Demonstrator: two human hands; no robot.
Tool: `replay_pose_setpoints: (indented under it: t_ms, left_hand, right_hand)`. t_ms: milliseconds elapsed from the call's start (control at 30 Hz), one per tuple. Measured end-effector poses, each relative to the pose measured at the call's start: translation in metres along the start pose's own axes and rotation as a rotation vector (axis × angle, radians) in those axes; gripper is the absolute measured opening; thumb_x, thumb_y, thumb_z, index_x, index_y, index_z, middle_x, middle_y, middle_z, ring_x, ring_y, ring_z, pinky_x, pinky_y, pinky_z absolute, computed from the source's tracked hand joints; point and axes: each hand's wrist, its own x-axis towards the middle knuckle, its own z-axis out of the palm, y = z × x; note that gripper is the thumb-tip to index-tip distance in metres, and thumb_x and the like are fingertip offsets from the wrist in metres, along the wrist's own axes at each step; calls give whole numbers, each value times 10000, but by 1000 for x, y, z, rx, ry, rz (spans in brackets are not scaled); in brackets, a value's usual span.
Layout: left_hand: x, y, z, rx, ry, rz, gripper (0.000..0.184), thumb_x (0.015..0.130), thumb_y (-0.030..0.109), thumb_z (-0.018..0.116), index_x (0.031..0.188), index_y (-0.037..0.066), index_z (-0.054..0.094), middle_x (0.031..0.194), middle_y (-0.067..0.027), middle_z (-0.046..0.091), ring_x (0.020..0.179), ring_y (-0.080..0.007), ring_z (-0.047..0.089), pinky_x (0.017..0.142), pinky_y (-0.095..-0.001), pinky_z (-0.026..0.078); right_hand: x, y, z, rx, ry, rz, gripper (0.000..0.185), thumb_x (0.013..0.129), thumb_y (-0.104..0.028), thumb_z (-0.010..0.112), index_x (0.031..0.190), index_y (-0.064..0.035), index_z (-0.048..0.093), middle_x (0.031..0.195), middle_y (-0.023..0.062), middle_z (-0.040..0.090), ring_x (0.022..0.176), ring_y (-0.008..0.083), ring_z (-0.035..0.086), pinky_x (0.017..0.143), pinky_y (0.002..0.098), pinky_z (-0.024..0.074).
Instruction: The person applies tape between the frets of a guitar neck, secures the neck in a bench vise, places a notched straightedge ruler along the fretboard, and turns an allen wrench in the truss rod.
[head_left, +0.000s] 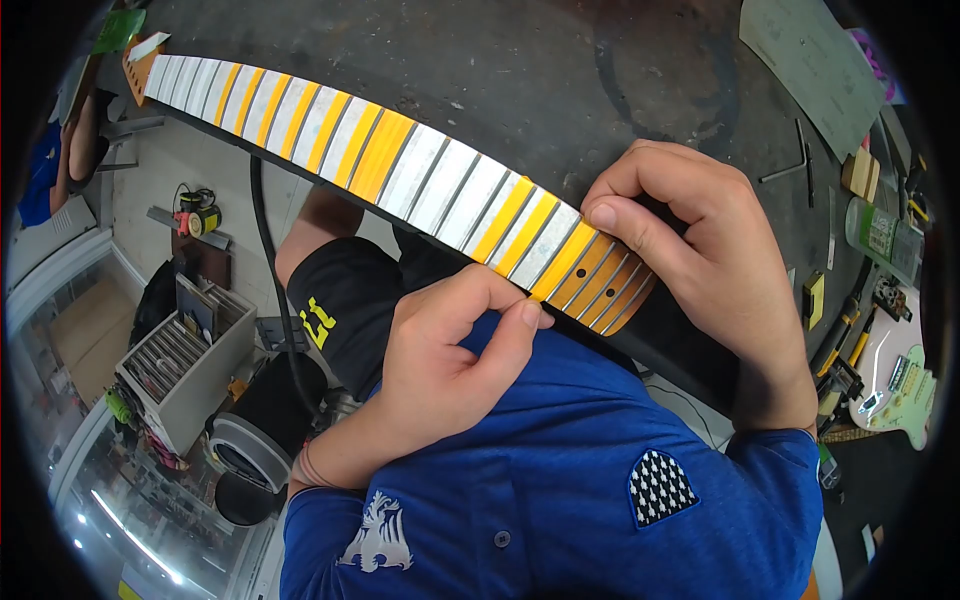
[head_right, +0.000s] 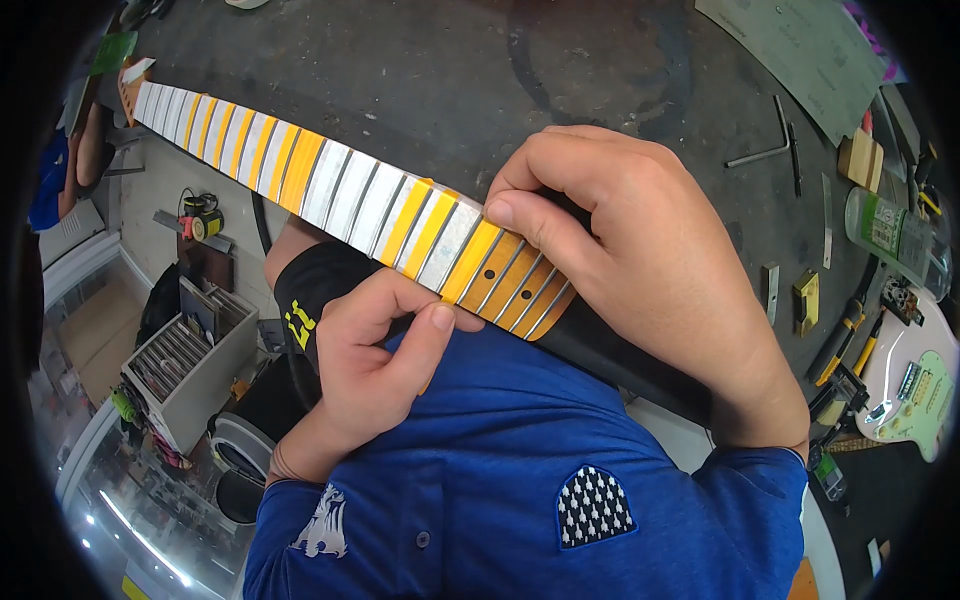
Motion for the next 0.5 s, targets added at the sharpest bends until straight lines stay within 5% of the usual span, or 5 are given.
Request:
replay_pose_setpoints:
  t_ms: [133, 233, 400, 500]
  left_hand:
    - [0, -7, 6, 22, 45, 67, 154, 1163, 38, 703, 1038, -19, 772, 726, 7, 723, 571, 5, 581, 585, -214, 470]
    - [0, -6, 6, -1, 45, 57, 158, 1165, 50, 712, 1037, -28, 763, 744, -5, 741, 584, -6, 600, 597, -221, 491]
    - [-2, -18, 8, -125, 37, 28, 140, 1180, 62, 701, 1111, -52, 743, 869, -64, 802, 733, -48, 712, 727, -240, 590]
    - [-1, -16, 11, -230, 79, -27, 140, 1142, 68, 745, 1082, -58, 732, 989, -152, 872, 919, -172, 852, 841, -318, 658]
  right_hand:
    - [-1, -6, 0, -54, -10, 40, 135, 1086, -116, 803, 1051, 15, 795, 932, 94, 755, 884, 194, 714, 812, 362, 550]
    - [-2, -21, 0, -87, -1, 165, 125, 1082, -111, 803, 1092, 14, 794, 961, 98, 745, 891, 202, 717, 808, 365, 550]
    - [-13, -17, 11, -323, 92, -74, 165, 1060, -97, 803, 1183, 12, 791, 1053, 111, 726, 944, 280, 733, 831, 396, 565]
    - [-19, -20, 18, -394, 100, -141, 240, 1031, -124, 828, 1230, 4, 788, 1067, 119, 707, 982, 333, 728, 867, 445, 575]
